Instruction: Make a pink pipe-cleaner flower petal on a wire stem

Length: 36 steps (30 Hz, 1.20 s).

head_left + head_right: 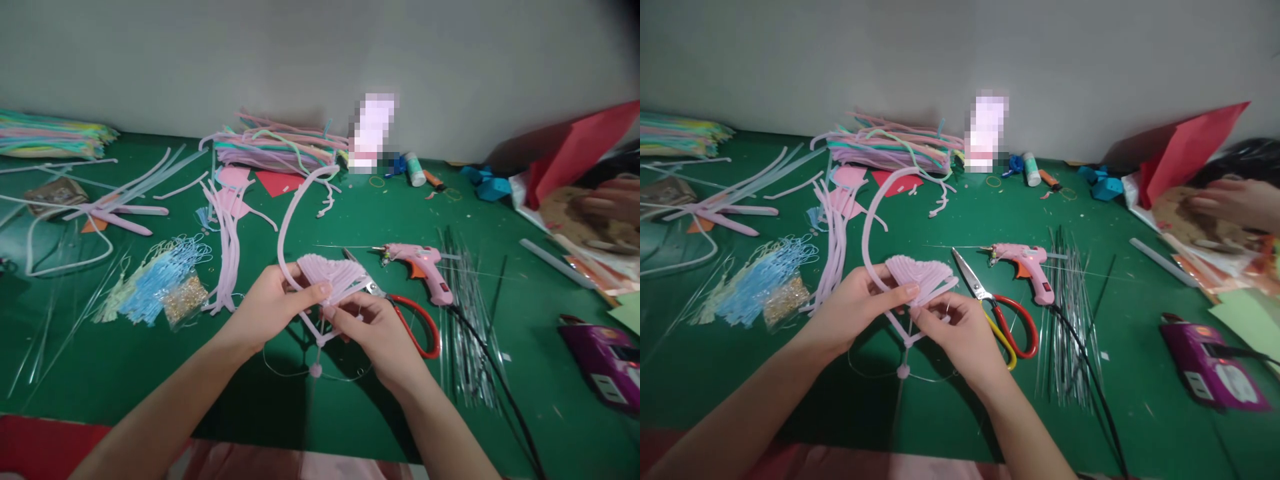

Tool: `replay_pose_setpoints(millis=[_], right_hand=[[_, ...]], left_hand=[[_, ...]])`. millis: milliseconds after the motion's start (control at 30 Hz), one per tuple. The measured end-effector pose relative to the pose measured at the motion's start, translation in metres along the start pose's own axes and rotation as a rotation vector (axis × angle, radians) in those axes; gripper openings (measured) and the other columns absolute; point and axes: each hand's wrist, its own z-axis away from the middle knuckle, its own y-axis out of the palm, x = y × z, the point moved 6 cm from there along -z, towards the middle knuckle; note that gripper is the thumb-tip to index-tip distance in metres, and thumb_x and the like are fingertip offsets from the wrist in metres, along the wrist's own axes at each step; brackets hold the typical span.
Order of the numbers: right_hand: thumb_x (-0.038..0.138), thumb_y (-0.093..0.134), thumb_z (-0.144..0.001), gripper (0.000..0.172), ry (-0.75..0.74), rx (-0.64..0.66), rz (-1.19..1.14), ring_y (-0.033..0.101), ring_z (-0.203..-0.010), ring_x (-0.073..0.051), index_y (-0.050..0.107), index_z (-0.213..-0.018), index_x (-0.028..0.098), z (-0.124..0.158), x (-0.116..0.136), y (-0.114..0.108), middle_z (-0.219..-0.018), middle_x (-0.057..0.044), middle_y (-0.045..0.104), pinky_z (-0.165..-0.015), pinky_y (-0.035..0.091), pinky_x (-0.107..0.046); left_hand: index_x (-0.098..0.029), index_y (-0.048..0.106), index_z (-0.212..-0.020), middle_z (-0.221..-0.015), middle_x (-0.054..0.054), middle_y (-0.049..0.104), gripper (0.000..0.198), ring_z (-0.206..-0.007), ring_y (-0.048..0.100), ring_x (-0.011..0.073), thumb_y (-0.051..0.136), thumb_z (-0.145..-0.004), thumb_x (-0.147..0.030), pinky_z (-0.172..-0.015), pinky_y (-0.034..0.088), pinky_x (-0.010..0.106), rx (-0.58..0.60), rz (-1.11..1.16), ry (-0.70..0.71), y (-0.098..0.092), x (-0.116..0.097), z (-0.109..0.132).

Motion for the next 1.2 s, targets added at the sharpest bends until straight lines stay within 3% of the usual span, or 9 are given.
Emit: replay_pose_setpoints(millis=[933,1200], right_hand=[[0.035,0.080,-0.063,0.022,0.058,0.000,-0.090,0.048,-0.056,-0.009,0.067,-0.063,0.017,-0.0011,-0.0058,-0.0017,-0.061,0.002,0.061,-0.053,0.038,-0.022],[0.035,0.079,-0.065,0.022,0.047,0.069,-0.074,0.046,-0.053,-0.008,0.067,-0.065,0.017,-0.0012,-0.0038,0.0005,-0.059,0.003,0.059,-0.051,0.036,-0.021]], left_hand=[[-0.013,0.073,-0.095,-0.088,0.004,0.074,0.020,-0.085,0.066,0.0181,0.072,-0.075,-0.020,-0.078,0.050,0.025,0.062,0.009,0.029,0.0032,-0.0019,-0.0020],[-0.015,0.073,-0.095,-0.085,0.003,0.074,0.025,-0.085,0.067,0.0186,0.075,-0.072,-0.022,-0.076,0.052,0.025,0.124,-0.052,-0.063,0.0010,0.0000,-0.0010]])
